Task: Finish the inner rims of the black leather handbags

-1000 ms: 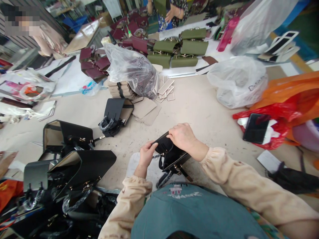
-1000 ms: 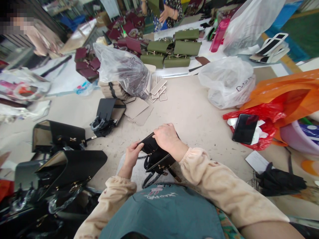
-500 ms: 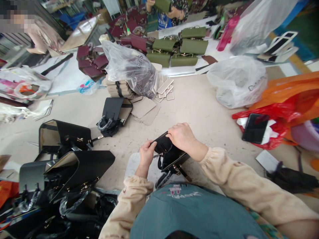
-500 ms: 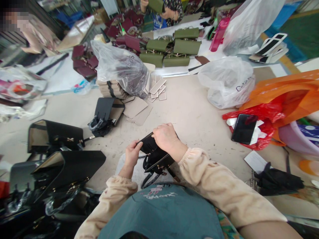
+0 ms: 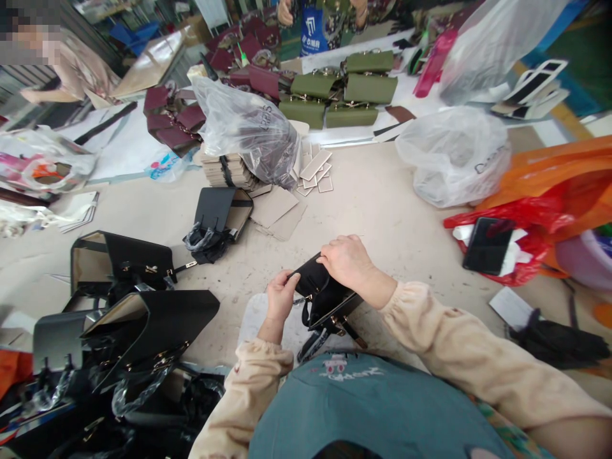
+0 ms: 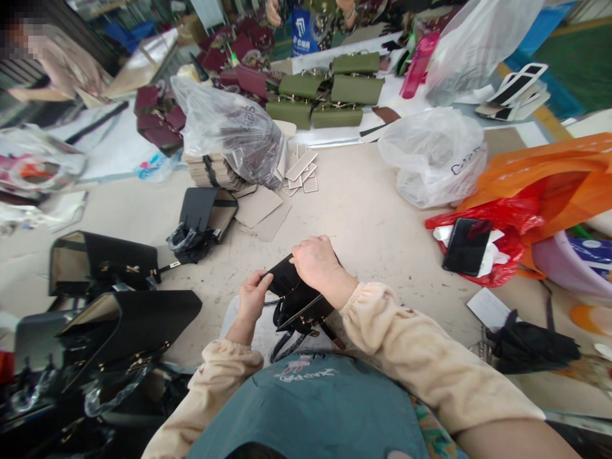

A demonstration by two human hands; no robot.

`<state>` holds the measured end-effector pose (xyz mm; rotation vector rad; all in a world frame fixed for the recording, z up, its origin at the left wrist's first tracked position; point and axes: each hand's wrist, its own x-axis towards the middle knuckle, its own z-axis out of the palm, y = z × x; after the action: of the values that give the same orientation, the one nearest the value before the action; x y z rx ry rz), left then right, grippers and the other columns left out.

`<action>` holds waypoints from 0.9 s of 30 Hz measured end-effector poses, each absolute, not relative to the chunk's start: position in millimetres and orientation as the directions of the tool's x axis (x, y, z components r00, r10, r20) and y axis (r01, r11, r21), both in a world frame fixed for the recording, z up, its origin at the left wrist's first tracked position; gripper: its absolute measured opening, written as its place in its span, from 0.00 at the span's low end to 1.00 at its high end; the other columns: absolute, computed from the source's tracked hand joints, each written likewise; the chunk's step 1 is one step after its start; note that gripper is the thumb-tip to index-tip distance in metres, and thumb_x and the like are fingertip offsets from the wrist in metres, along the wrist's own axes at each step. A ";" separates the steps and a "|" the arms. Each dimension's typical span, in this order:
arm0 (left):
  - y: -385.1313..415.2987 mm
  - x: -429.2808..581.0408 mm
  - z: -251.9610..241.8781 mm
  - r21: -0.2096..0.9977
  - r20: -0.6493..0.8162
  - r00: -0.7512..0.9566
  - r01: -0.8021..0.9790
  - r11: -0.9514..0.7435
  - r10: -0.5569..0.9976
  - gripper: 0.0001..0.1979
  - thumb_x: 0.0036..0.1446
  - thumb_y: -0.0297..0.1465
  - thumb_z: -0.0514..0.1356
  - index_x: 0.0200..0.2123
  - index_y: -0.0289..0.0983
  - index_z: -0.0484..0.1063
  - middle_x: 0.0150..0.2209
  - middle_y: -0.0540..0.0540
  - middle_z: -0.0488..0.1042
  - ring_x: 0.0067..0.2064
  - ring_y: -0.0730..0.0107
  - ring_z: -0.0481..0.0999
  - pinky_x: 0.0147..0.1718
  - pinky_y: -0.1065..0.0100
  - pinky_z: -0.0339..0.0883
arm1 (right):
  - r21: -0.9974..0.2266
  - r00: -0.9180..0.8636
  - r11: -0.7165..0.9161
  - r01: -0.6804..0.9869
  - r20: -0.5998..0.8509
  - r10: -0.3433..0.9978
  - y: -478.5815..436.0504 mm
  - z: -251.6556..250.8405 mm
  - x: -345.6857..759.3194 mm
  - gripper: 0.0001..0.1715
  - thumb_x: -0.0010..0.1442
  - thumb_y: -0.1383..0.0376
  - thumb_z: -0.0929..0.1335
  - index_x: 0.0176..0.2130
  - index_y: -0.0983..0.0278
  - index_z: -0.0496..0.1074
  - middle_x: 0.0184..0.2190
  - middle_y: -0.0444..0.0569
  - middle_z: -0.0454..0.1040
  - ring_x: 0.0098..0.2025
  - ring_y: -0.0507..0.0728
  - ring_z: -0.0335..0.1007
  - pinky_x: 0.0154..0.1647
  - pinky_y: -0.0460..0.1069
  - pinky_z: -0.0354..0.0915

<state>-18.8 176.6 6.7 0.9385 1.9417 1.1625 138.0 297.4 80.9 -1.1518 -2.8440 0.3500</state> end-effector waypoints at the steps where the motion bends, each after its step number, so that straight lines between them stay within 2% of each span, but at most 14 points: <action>1: 176.5 -18.9 6.6 0.911 -0.184 -0.509 0.233 0.340 0.841 0.10 0.51 0.39 0.59 0.29 0.37 0.72 0.24 0.52 0.69 0.29 0.73 0.68 0.30 0.73 0.63 | -0.229 -0.721 0.696 0.680 -0.036 0.692 297.5 80.8 138.0 0.12 0.60 0.60 0.65 0.31 0.63 0.74 0.32 0.50 0.77 0.39 0.59 0.67 0.40 0.53 0.51; 9: 176.2 -18.0 5.8 0.921 -0.180 -0.487 0.222 0.321 0.855 0.10 0.53 0.39 0.58 0.29 0.38 0.72 0.24 0.53 0.70 0.27 0.74 0.68 0.29 0.73 0.63 | -0.226 -0.725 0.703 0.674 -0.022 0.688 298.9 79.0 136.9 0.12 0.59 0.60 0.65 0.30 0.63 0.74 0.31 0.50 0.77 0.38 0.58 0.67 0.39 0.53 0.50; 12: 175.8 -18.4 5.9 0.925 -0.174 -0.463 0.225 0.305 0.869 0.11 0.53 0.39 0.58 0.34 0.37 0.73 0.28 0.50 0.73 0.31 0.72 0.71 0.32 0.72 0.65 | -0.225 -0.721 0.700 0.678 -0.020 0.692 299.8 78.4 136.7 0.12 0.59 0.60 0.65 0.30 0.63 0.74 0.31 0.49 0.77 0.38 0.58 0.67 0.39 0.53 0.50; 17: 179.6 -20.4 12.5 0.926 -0.162 -0.401 0.253 0.279 0.902 0.15 0.52 0.38 0.60 0.41 0.38 0.75 0.40 0.45 0.77 0.43 0.66 0.74 0.44 0.67 0.66 | -0.226 -0.721 0.698 0.680 -0.030 0.692 301.5 77.1 136.7 0.11 0.59 0.60 0.65 0.30 0.62 0.74 0.31 0.49 0.77 0.38 0.58 0.67 0.39 0.53 0.50; 21: 190.0 -19.6 17.6 0.896 -0.116 -0.420 0.346 0.277 0.900 0.13 0.50 0.39 0.62 0.36 0.37 0.78 0.35 0.45 0.78 0.39 0.66 0.75 0.42 0.67 0.67 | -0.230 -0.719 0.697 0.680 -0.017 0.695 302.7 76.6 137.6 0.12 0.59 0.60 0.65 0.30 0.63 0.74 0.31 0.50 0.76 0.38 0.59 0.67 0.39 0.53 0.50; 23: 195.2 -18.8 18.3 0.890 -0.108 -0.449 0.354 0.287 0.887 0.12 0.51 0.39 0.61 0.32 0.36 0.78 0.32 0.46 0.78 0.36 0.67 0.75 0.39 0.68 0.67 | -0.237 -0.713 0.691 0.683 -0.011 0.701 303.6 76.9 138.9 0.12 0.59 0.59 0.65 0.30 0.63 0.74 0.30 0.50 0.76 0.38 0.59 0.67 0.39 0.53 0.50; 27: 201.2 -17.5 17.8 0.889 -0.120 -0.481 0.337 0.309 0.868 0.11 0.51 0.37 0.60 0.31 0.36 0.78 0.32 0.47 0.78 0.35 0.68 0.75 0.37 0.69 0.67 | -0.265 -0.724 0.694 0.669 -0.024 0.689 306.7 78.7 142.0 0.13 0.60 0.58 0.64 0.31 0.63 0.74 0.32 0.50 0.77 0.38 0.59 0.67 0.39 0.53 0.50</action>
<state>-17.5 201.2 17.8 1.0653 1.9724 1.1279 142.0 306.7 78.7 -1.1327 -2.8197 0.3943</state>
